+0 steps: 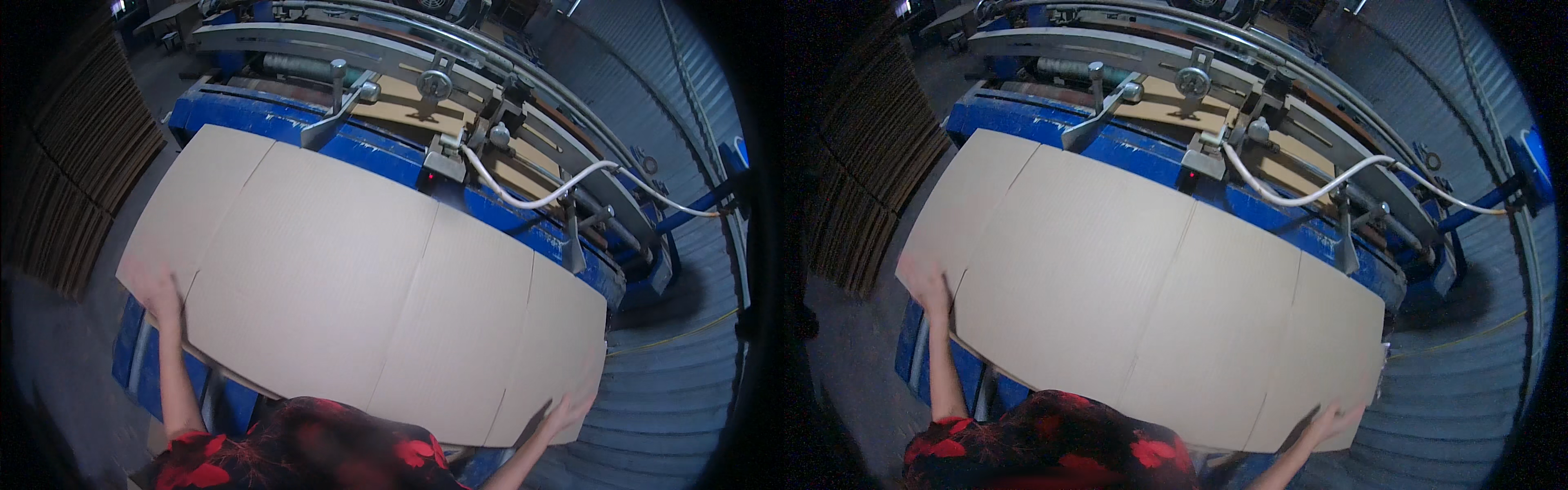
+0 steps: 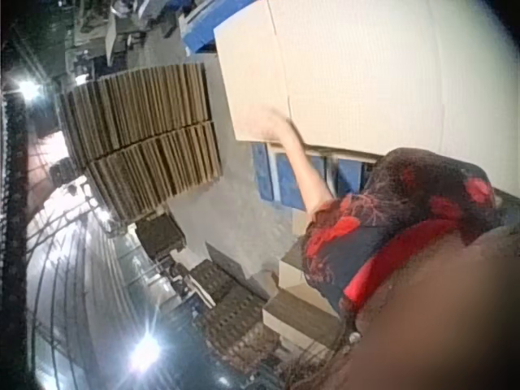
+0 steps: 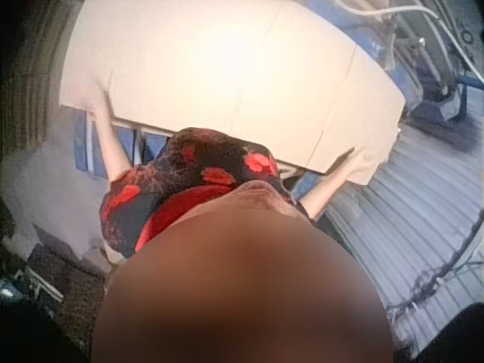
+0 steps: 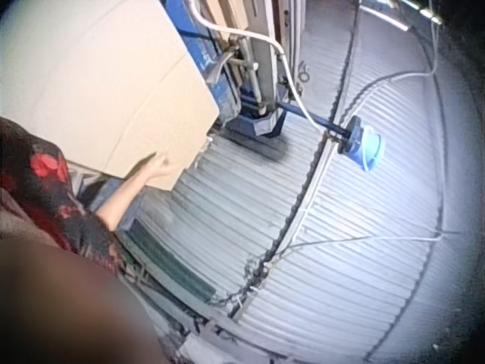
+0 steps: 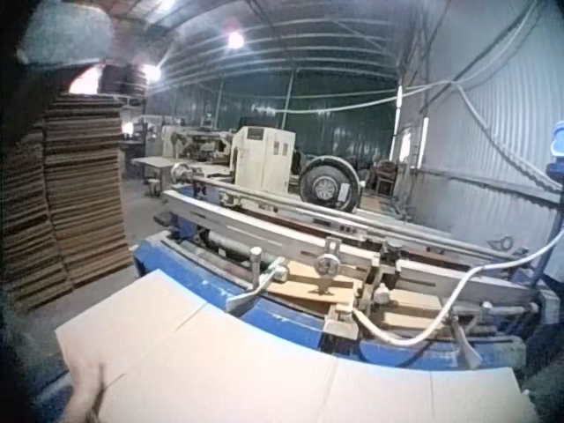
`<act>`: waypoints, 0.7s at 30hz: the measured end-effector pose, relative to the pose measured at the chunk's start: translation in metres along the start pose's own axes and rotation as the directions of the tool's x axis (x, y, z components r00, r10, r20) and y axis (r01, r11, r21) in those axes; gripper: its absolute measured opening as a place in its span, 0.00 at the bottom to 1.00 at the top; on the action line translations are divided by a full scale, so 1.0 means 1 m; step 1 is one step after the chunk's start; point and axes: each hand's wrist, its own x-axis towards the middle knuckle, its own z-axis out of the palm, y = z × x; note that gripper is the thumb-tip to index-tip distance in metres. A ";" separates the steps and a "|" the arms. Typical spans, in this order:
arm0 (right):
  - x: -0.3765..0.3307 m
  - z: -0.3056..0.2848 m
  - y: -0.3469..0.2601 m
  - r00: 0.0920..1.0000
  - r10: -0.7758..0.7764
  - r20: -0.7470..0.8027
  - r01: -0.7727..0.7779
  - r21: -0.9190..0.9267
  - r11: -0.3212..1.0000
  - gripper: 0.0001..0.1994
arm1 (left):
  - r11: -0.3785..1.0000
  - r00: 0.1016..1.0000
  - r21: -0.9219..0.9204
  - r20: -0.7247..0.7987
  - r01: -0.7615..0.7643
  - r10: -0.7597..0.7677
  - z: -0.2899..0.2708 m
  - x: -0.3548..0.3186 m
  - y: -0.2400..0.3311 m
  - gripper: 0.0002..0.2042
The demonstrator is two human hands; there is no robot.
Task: The person repeatedly picks up flat cardboard sheets from a stack, folds them along pre-scored lines, and places them onto a conveyor. The person handles each sheet one at a time, folding the side flaps inward and then the top flap to form a box shape.
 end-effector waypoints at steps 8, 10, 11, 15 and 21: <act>-0.068 -0.047 0.041 0.694 0.713 0.096 -0.638 0.542 0.548 0.23 | 0.699 0.762 -0.303 0.267 0.648 -0.590 -0.015 -0.018 -0.081 0.42; -0.063 -0.045 0.041 0.712 0.689 0.136 -0.615 0.595 0.517 0.23 | 0.408 0.698 -0.609 0.369 0.681 -0.614 -0.024 -0.014 -0.073 0.40; -0.061 -0.045 0.041 0.727 0.674 0.133 -0.608 0.581 0.541 0.22 | 0.233 0.667 -0.719 0.405 0.655 -0.626 -0.028 -0.012 -0.068 0.39; -0.057 -0.056 0.030 0.734 0.673 0.089 -0.600 0.550 0.581 0.22 | 0.232 0.780 -0.795 0.412 0.560 -0.471 -0.058 -0.002 -0.057 0.34; -0.053 -0.071 0.012 0.807 0.584 0.083 -0.385 0.825 0.414 0.20 | 0.254 0.963 -0.929 0.249 0.268 -0.105 -0.083 0.042 -0.047 0.35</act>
